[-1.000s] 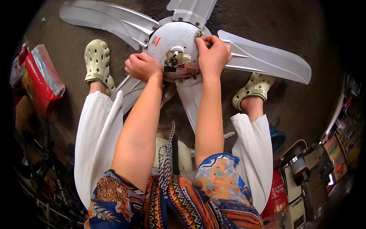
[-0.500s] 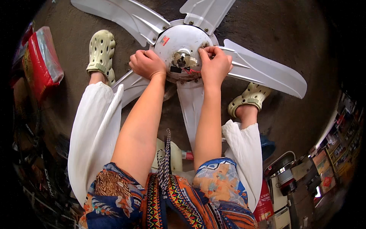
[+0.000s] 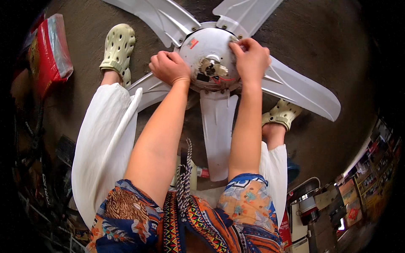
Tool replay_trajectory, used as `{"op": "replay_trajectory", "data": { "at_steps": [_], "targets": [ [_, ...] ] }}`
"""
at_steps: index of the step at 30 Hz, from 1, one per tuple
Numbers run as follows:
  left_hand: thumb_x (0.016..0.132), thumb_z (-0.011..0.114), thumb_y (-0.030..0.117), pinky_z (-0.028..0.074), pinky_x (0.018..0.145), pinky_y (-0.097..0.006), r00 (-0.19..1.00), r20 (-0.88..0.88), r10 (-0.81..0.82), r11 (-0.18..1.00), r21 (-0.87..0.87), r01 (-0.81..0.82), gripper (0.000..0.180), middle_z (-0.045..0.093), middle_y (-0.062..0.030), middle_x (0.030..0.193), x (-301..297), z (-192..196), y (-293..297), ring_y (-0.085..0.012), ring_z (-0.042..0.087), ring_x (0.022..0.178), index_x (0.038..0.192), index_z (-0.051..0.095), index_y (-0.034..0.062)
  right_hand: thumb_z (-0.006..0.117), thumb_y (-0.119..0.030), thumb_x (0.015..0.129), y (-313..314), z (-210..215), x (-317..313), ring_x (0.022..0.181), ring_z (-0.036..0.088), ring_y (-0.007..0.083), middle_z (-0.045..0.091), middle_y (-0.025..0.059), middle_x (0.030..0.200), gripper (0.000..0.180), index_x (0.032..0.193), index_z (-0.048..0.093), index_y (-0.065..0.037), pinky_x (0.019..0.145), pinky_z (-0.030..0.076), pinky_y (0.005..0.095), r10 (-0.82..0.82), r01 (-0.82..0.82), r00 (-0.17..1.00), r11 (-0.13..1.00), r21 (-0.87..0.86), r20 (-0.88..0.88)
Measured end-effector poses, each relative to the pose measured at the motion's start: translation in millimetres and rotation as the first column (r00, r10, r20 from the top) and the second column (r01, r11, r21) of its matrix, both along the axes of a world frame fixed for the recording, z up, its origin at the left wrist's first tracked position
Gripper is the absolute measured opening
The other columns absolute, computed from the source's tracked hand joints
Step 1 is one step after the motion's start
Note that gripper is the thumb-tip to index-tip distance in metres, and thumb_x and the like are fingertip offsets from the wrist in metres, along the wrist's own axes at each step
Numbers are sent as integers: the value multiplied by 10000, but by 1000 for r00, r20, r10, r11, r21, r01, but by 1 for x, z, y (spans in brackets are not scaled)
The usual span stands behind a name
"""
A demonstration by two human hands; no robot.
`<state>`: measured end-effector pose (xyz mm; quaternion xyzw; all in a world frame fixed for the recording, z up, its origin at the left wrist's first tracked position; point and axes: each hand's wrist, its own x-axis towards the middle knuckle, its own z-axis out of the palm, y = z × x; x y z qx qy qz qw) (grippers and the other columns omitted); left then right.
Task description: The person sits on the floor and cleans a disassembled ceiling fan with a rag. They wipe the dust from the central motor housing and each of the five white blades, using their hands to reach different sections of the assembly.
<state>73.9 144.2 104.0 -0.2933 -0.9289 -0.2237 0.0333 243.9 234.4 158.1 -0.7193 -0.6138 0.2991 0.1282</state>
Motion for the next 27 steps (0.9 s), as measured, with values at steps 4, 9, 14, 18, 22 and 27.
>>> {"op": "replay_trajectory", "data": {
  "at_steps": [4, 9, 14, 18, 22, 27],
  "targets": [
    [786, 544, 181, 410, 757, -480, 1000, -11, -8, 1000, -18, 8, 129, 543, -126, 867, 0, -2, 0, -359, 510, 856, 751, 534, 58, 791, -370, 708, 16, -2, -16, 879, 602, 286, 712, 43, 760, 252, 791, 758, -134, 850, 431, 438, 71, -79, 989, 995, 55, 127],
    [794, 544, 183, 414, 760, -473, 1000, -18, -5, 999, -39, 4, 131, 551, -123, 874, -1, -2, 8, -355, 512, 857, 743, 529, 62, 774, -411, 711, 50, -16, -45, 856, 640, 310, 715, 77, 771, 283, 780, 762, -137, 813, 456, 450, 165, -189, 963, 977, 99, 211],
    [812, 542, 198, 413, 760, -486, 1000, 24, 5, 1000, 8, -5, 154, 564, -122, 861, -3, -2, 0, -367, 519, 861, 734, 552, 66, 761, -449, 726, 25, -6, -24, 770, 674, 296, 713, 104, 752, 349, 783, 759, -104, 827, 462, 457, 52, -50, 984, 999, -13, 172],
    [808, 549, 195, 416, 749, -481, 1000, -2, -8, 1000, -18, 8, 133, 558, -117, 866, 2, 2, 2, -360, 513, 859, 755, 549, 73, 759, -429, 720, 19, -2, -22, 759, 686, 297, 722, 93, 757, 319, 776, 761, -115, 862, 478, 443, -56, 70, 982, 995, -72, 180],
    [786, 546, 184, 405, 750, -475, 1000, 13, -3, 1000, -3, 3, 129, 531, -116, 868, 2, 0, 5, -356, 503, 844, 742, 519, 66, 764, -400, 704, 40, -15, -53, 853, 670, 335, 723, 113, 794, 282, 769, 764, -125, 852, 478, 449, 29, -41, 971, 998, 43, 236],
    [790, 542, 185, 405, 753, -477, 1000, 21, 6, 999, -40, -5, 130, 528, -121, 867, 0, 1, 3, -360, 501, 855, 743, 523, 66, 748, -439, 727, 35, -6, -40, 852, 670, 332, 723, 119, 800, 327, 809, 770, -123, 840, 478, 447, 90, -103, 950, 994, 29, 301]
  ]
}}
